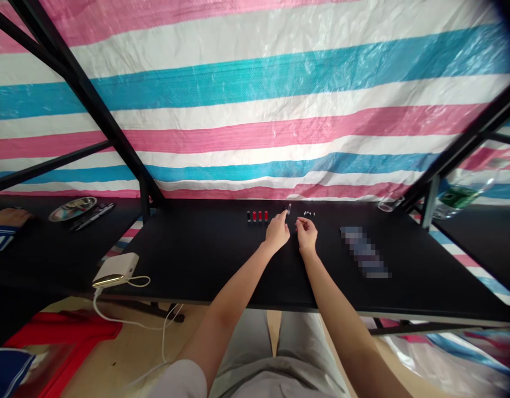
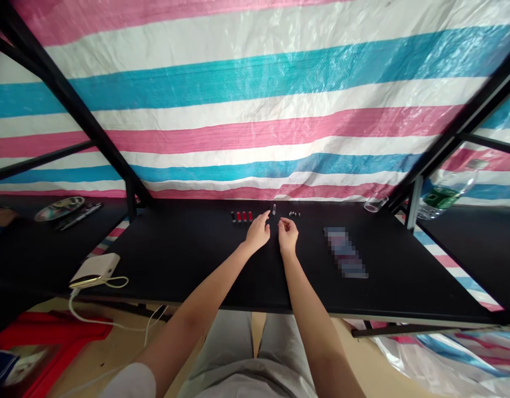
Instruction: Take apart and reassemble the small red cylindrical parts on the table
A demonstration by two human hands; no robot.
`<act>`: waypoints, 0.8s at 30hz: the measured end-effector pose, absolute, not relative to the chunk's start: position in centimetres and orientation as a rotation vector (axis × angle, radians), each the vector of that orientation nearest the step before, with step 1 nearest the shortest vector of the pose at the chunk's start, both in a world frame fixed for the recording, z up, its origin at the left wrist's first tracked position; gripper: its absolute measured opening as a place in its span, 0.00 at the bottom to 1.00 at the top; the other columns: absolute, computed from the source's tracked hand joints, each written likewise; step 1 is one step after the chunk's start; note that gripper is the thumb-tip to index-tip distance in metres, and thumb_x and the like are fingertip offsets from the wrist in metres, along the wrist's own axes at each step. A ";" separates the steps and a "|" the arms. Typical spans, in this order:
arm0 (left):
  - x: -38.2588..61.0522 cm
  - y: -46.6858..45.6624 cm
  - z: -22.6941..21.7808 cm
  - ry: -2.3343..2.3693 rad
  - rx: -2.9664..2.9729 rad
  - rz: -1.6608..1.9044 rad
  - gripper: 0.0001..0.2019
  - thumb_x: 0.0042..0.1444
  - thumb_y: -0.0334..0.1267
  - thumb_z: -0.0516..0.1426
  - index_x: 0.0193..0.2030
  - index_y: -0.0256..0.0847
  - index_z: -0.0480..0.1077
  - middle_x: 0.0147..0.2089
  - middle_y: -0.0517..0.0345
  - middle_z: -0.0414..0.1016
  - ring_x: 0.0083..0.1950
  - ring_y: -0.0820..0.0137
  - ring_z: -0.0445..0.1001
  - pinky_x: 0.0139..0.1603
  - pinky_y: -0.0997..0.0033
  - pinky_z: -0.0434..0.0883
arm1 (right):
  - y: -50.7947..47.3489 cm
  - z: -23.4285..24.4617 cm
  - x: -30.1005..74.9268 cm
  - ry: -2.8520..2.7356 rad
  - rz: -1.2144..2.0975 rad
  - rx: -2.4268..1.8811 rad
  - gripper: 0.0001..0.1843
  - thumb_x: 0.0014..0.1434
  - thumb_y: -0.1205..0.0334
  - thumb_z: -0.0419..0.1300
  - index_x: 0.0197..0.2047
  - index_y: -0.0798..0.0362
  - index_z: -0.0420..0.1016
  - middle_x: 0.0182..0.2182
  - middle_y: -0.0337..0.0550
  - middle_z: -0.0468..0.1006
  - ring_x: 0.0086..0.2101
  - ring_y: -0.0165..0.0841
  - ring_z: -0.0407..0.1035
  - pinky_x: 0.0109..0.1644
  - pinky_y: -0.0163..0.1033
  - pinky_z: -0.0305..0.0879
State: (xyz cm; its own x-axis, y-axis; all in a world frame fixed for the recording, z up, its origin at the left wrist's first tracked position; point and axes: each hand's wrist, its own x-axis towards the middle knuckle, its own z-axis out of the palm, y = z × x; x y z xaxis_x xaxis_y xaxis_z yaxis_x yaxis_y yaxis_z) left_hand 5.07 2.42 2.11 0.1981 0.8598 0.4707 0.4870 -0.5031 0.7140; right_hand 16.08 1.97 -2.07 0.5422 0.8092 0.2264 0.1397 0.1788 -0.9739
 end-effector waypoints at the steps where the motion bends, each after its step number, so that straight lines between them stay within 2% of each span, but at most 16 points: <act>1: 5.6 3.0 2.1 1.292 2.058 1.197 0.27 0.46 0.23 0.53 0.55 0.41 0.62 0.43 0.47 0.69 0.45 0.62 0.70 0.47 0.64 0.67 | 2.0 -2.1 16.1 -0.897 0.601 -1.331 0.20 0.50 0.51 0.53 0.41 0.57 0.70 0.32 0.47 0.75 0.31 0.33 0.69 0.34 0.39 0.67; 5: 6.9 4.9 2.0 1.436 2.031 1.097 0.31 0.44 0.25 0.56 0.59 0.38 0.58 0.42 0.45 0.68 0.46 0.59 0.69 0.46 0.64 0.65 | 2.2 -2.4 16.0 -0.931 0.618 -1.348 0.19 0.51 0.53 0.53 0.40 0.57 0.69 0.32 0.47 0.74 0.31 0.32 0.69 0.33 0.38 0.67; 10: 7.8 6.4 1.7 1.597 2.061 0.941 0.28 0.48 0.29 0.56 0.58 0.40 0.59 0.40 0.47 0.67 0.46 0.58 0.69 0.47 0.62 0.64 | 2.3 -2.7 16.2 -0.948 0.620 -1.366 0.19 0.51 0.53 0.52 0.41 0.57 0.69 0.33 0.47 0.74 0.33 0.33 0.69 0.34 0.38 0.66; 13: 8.1 7.1 1.7 1.632 2.059 0.940 0.21 0.50 0.28 0.54 0.52 0.39 0.64 0.38 0.47 0.68 0.44 0.59 0.70 0.47 0.62 0.64 | 2.4 -2.7 16.2 -0.927 0.639 -1.339 0.19 0.50 0.53 0.52 0.41 0.58 0.69 0.32 0.47 0.74 0.32 0.33 0.69 0.35 0.38 0.66; 16: 8.3 7.6 1.9 1.632 2.075 1.016 0.10 0.53 0.26 0.50 0.40 0.38 0.69 0.35 0.49 0.69 0.42 0.62 0.70 0.46 0.63 0.64 | 2.4 -2.6 16.2 -0.919 0.655 -1.326 0.19 0.50 0.53 0.52 0.40 0.58 0.69 0.31 0.47 0.73 0.32 0.33 0.69 0.35 0.39 0.66; 18: 8.3 7.6 2.1 1.606 2.081 1.055 0.08 0.53 0.26 0.50 0.33 0.38 0.69 0.33 0.50 0.69 0.41 0.63 0.70 0.46 0.65 0.65 | 2.4 -2.6 16.3 -0.932 0.648 -1.347 0.19 0.51 0.54 0.51 0.41 0.58 0.68 0.32 0.47 0.74 0.32 0.34 0.69 0.36 0.39 0.66; 20: 8.1 7.1 2.3 1.578 2.042 1.113 0.06 0.52 0.26 0.52 0.31 0.39 0.68 0.31 0.52 0.69 0.39 0.64 0.70 0.44 0.66 0.65 | 2.3 -2.6 16.3 -0.953 0.618 -1.381 0.18 0.52 0.55 0.50 0.42 0.57 0.68 0.34 0.48 0.74 0.34 0.34 0.69 0.39 0.40 0.67; 24: 6.6 4.7 2.2 1.528 1.894 1.269 0.06 0.50 0.28 0.55 0.33 0.42 0.68 0.31 0.54 0.71 0.36 0.65 0.71 0.42 0.68 0.66 | 2.2 -2.5 16.3 -1.082 0.504 -1.470 0.16 0.53 0.61 0.48 0.43 0.57 0.68 0.40 0.51 0.73 0.40 0.35 0.69 0.47 0.42 0.64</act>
